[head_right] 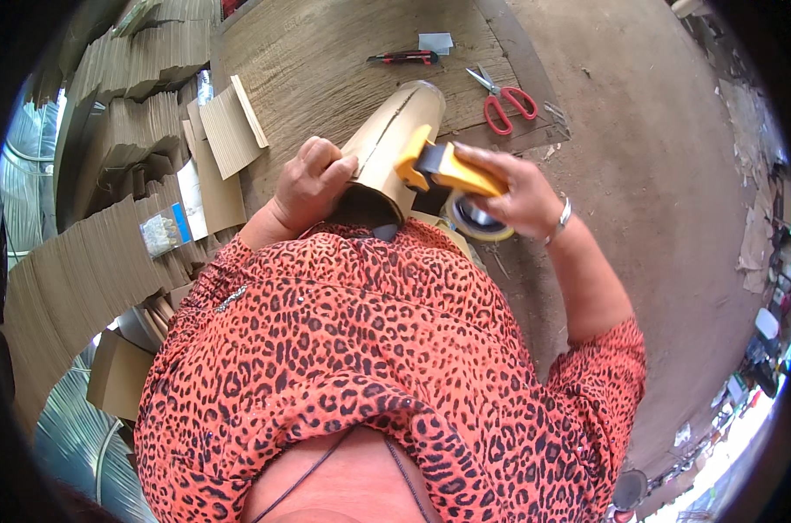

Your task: The person rolls a sheet of corrugated cardboard into a cylindrical tube and secures the seam with a handheld tape dispenser. They then place the finished tube upright on the table and handle a potted plant, moving it aside.

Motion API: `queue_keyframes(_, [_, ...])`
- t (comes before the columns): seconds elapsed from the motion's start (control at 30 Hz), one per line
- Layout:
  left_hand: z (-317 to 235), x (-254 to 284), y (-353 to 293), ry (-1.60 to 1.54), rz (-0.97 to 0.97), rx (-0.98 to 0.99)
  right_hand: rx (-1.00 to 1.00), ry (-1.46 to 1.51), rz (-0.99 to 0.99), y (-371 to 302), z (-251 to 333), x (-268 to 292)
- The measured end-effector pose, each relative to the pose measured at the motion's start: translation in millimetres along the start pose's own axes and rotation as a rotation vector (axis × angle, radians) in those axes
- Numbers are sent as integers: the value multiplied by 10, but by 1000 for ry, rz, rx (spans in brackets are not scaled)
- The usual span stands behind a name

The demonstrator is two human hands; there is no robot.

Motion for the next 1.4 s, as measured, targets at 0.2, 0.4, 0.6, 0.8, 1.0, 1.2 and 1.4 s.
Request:
queue_keyframes(0.2, [178, 27, -347, -106, -187, 156, -119, 97, -61, -331, -207, -366])
queue_keyframes(0.4, [817, -147, -873, -444, -514, 710, -84, 275, 159, 866, -39, -200])
queue_keyframes(0.6, [707, -13, -465, -10, 412, 608, 97, -147, 347, 1423, 231, -291])
queue_keyframes(0.8, [741, 55, -988, -28, 164, 540, 68, -146, 258, 565, -165, -176])
queue_keyframes(1.0, [952, -56, -1495, -538, -232, 1127, 63, 22, 244, 973, -61, -440])
queue_keyframes(1.2, [741, 105, -1276, -531, 573, 1188, 181, -352, 466, 1829, 346, -557])
queue_keyframes(1.4, [840, 186, -856, 100, 832, 1009, 265, -473, 503, 1994, 674, -916])
Point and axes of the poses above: each hand's wrist, its own y-axis towards the middle knuckle, its own x-axis out of the back of the hand, z = x × y, the point moved 8 cm from there along y, towards the middle knuckle, and after that the axes turned 11 degrees about -y, right-handed, at the moved point
